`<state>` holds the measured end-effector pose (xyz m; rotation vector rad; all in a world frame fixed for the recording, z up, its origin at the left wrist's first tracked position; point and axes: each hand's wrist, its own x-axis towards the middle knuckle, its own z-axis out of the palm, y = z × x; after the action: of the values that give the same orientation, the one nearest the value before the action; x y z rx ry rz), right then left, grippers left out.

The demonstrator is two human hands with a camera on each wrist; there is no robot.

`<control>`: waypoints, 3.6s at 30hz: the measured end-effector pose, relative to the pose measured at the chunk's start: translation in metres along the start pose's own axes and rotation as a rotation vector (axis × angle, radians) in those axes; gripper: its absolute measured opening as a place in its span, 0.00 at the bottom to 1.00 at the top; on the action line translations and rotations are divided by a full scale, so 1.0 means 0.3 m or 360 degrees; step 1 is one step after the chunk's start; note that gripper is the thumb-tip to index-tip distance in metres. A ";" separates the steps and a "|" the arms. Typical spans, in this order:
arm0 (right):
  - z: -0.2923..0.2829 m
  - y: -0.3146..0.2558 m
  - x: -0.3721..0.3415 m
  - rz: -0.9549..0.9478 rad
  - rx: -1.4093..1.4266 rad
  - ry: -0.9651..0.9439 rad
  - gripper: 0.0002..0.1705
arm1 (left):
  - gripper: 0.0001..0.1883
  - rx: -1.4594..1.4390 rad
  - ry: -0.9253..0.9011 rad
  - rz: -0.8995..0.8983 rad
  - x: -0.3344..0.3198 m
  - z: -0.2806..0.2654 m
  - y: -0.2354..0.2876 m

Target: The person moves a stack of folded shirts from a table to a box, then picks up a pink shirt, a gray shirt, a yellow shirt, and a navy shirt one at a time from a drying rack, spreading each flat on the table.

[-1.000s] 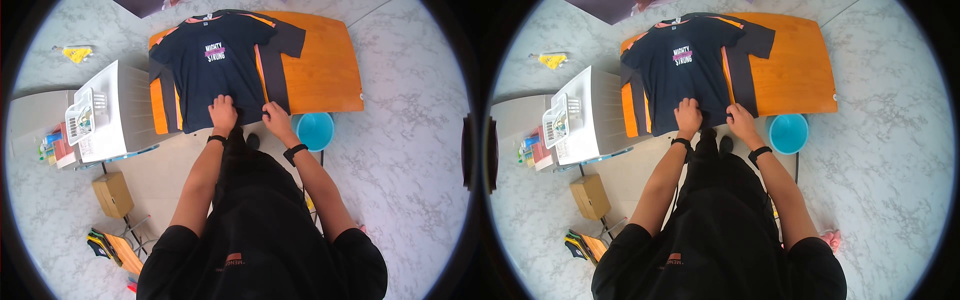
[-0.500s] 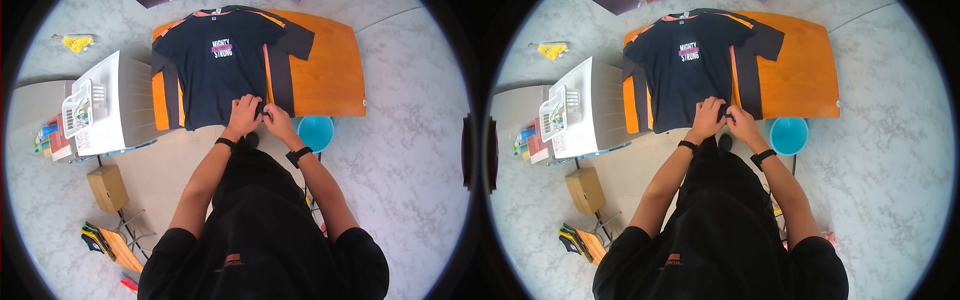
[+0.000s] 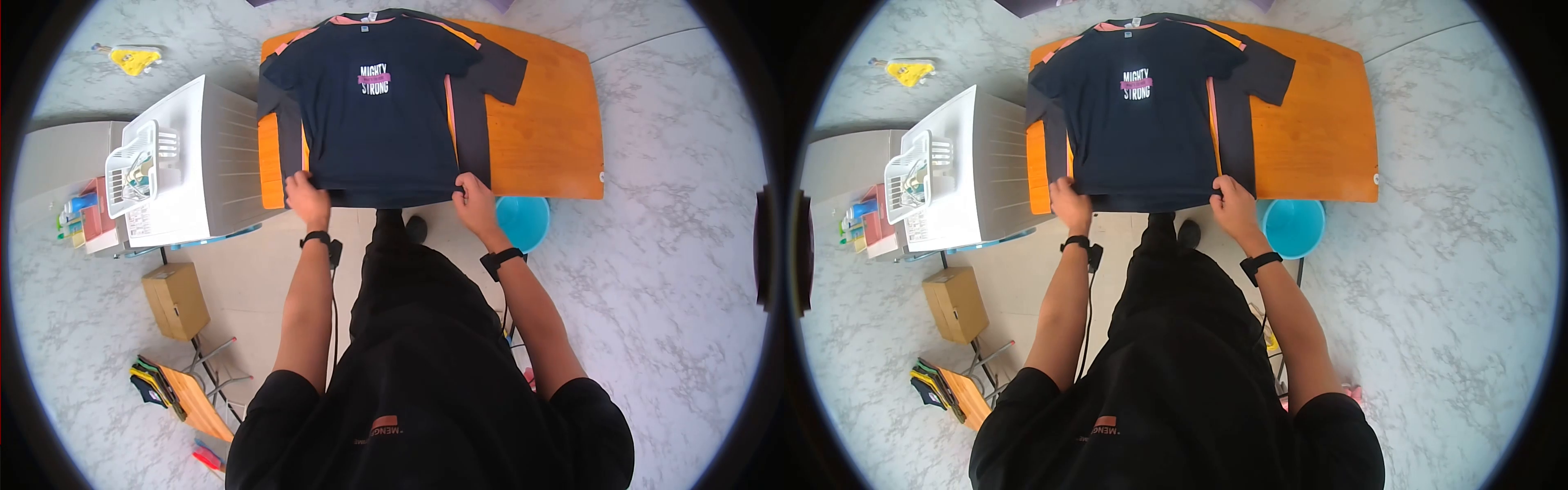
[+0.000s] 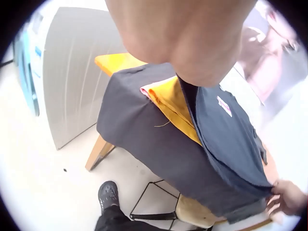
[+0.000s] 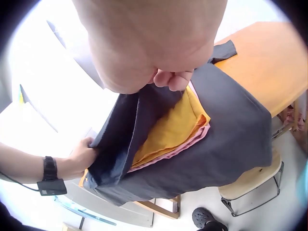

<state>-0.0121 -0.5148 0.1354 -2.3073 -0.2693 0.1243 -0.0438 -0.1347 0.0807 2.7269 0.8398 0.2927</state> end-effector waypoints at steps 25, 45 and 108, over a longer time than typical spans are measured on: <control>0.122 0.172 -0.020 0.0645 -0.0192 -0.0065 0.08 | 0.19 -0.0547 -0.0178 0.0350 -0.162 -0.170 -0.167; -0.081 -0.006 0.225 0.0868 0.0832 0.0130 0.15 | 0.13 -0.1591 -0.0511 -0.0417 0.215 -0.301 -0.076; 0.075 0.083 1.280 0.0113 -0.0082 -0.0052 0.05 | 0.10 -0.0421 -0.0469 0.0616 1.195 0.136 0.259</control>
<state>0.3614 -0.4260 0.1001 -2.3685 -0.2094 0.1931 0.2982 0.0013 0.1067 2.5738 0.1776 0.0650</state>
